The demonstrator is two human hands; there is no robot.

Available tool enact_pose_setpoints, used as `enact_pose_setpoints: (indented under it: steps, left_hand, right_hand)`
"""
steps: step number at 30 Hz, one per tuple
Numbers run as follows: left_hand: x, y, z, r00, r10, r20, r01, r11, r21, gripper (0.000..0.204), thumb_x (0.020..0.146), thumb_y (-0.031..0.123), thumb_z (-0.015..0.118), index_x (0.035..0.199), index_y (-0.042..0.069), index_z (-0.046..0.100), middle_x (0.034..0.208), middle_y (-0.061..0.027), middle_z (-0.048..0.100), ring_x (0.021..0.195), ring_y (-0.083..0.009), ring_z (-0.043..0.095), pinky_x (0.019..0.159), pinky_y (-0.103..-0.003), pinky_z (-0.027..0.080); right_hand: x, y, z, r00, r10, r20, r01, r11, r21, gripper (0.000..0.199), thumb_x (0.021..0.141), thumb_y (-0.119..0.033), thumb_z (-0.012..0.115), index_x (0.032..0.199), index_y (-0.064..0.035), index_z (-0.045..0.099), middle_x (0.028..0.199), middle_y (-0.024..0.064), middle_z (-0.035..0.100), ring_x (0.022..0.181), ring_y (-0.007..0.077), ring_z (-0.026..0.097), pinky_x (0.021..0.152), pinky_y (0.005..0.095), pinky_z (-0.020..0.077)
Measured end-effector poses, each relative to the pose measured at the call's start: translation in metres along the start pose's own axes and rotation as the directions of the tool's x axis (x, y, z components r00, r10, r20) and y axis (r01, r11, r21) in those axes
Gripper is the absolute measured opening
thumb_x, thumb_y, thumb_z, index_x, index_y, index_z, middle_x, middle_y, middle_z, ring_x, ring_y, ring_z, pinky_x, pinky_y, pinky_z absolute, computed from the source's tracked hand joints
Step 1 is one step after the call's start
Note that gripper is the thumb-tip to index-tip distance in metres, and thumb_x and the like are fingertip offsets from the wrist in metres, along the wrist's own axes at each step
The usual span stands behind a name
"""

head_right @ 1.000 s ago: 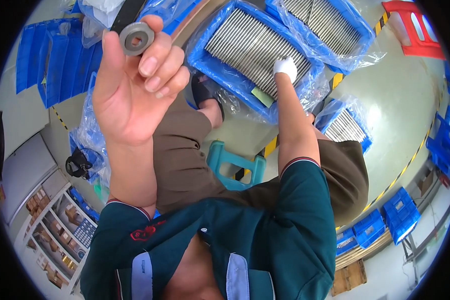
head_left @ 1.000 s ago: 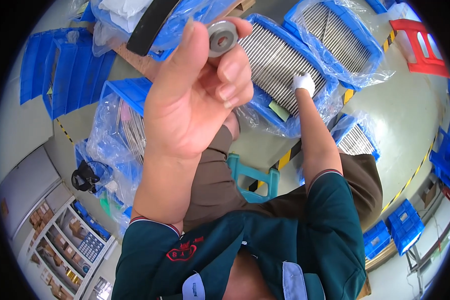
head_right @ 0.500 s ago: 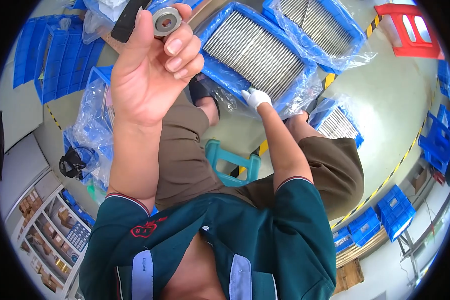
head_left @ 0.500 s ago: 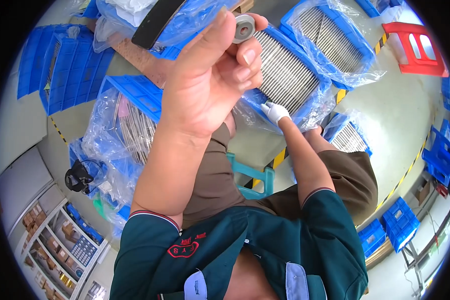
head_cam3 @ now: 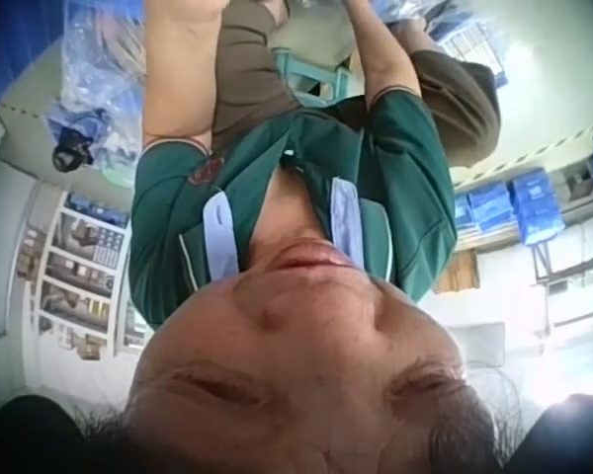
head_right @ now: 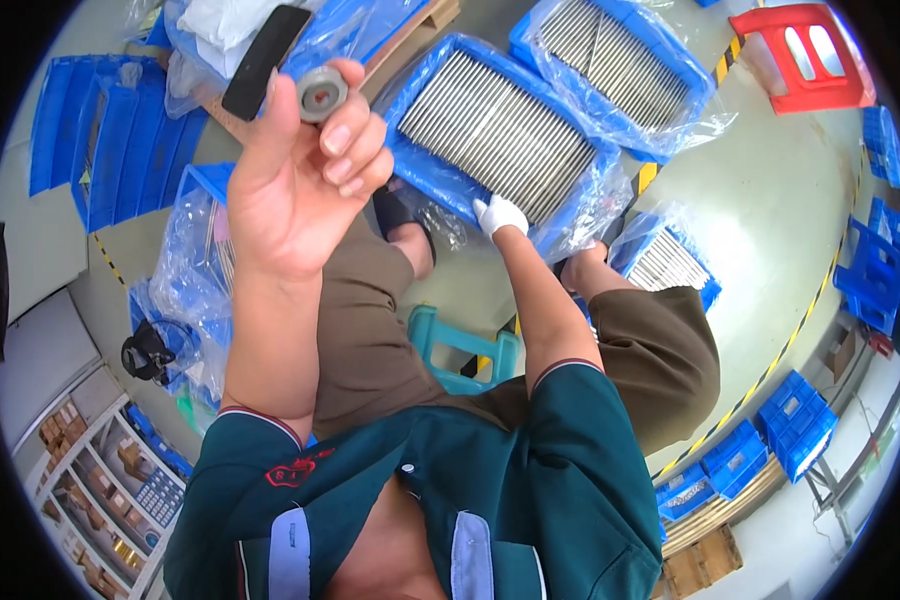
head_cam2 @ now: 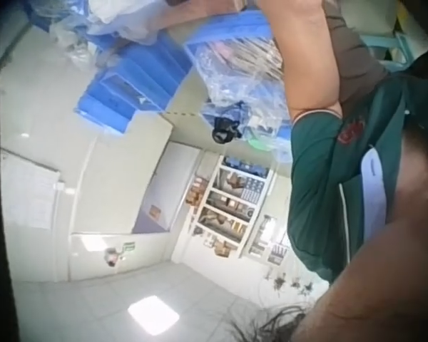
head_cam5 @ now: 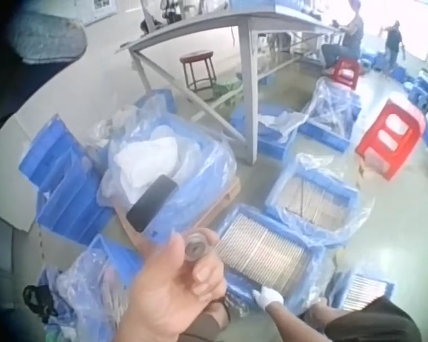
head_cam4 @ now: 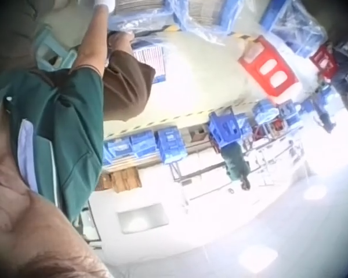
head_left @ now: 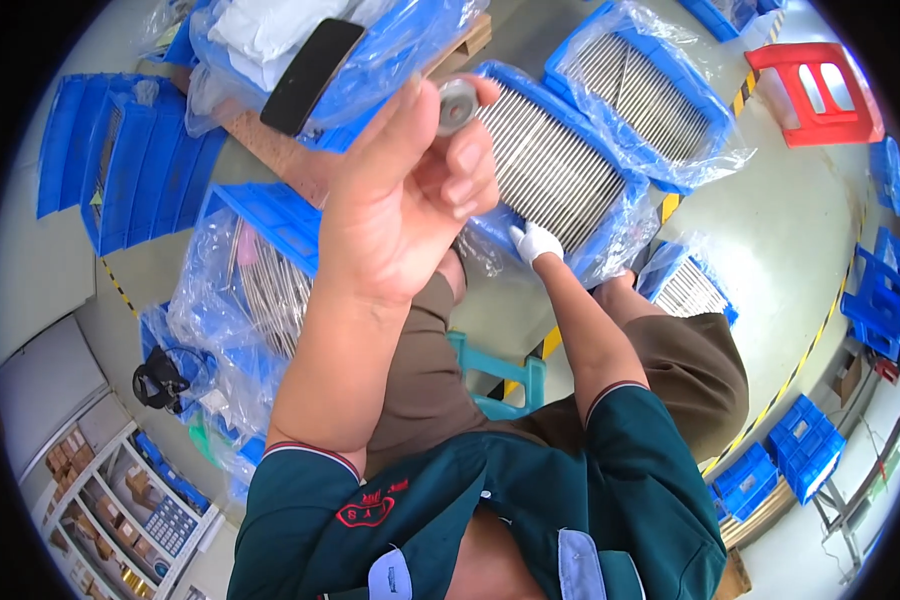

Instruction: Inspecting long metal rods and grouping them together while surrounded by manufacturing bins.

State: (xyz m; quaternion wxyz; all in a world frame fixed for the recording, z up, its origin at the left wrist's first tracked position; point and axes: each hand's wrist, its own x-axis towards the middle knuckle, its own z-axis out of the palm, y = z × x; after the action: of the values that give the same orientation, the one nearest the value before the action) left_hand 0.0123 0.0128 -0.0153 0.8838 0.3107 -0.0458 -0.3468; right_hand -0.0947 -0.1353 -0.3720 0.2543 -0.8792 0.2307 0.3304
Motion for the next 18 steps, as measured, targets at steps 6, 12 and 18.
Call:
enact_pose_setpoints:
  steps: [6,12,18]
  left_hand:
    - [0.005,-0.003,0.01,0.998,-0.023,-0.065,0.019,0.998,-0.06,0.041,0.092,0.034,0.052,0.108,-0.003,0.048,0.068,-0.0025,0.048,0.058,-0.01,0.041,0.055,-0.024,0.034]
    - [0.016,-0.008,0.011,0.991,-0.083,-0.1,0.079,0.996,-0.047,0.04,0.092,0.034,0.052,0.109,-0.001,0.049,0.069,-0.0024,0.047,0.059,-0.0101,0.041,0.056,-0.024,0.034]
    - [0.025,-0.012,0.008,0.983,-0.126,-0.135,0.117,0.991,-0.071,0.041,0.089,0.035,0.055,0.109,0.0,0.051,0.067,-0.0025,0.046,0.058,-0.0105,0.041,0.053,-0.025,0.032]
  right_hand:
    - [0.009,-0.022,-0.102,0.949,-0.246,0.196,0.273,0.954,-0.127,0.042,0.082,-0.043,0.051,0.106,-0.012,0.066,0.102,0.0154,0.064,0.096,0.031,0.061,0.087,0.0355,0.0455]
    - [0.051,0.005,-0.23,0.839,-0.402,-0.366,0.493,0.847,0.2,0.034,0.079,-0.032,0.056,0.103,-0.0104,0.066,0.098,0.0127,0.066,0.093,0.0259,0.063,0.086,0.0331,0.0467]
    - [0.177,0.132,-0.271,0.873,0.229,-0.43,0.05,0.836,0.547,0.024,0.076,-0.016,0.055,0.095,-0.0029,0.064,0.067,0.0052,0.061,0.059,0.0161,0.059,0.053,0.0313,0.0469]
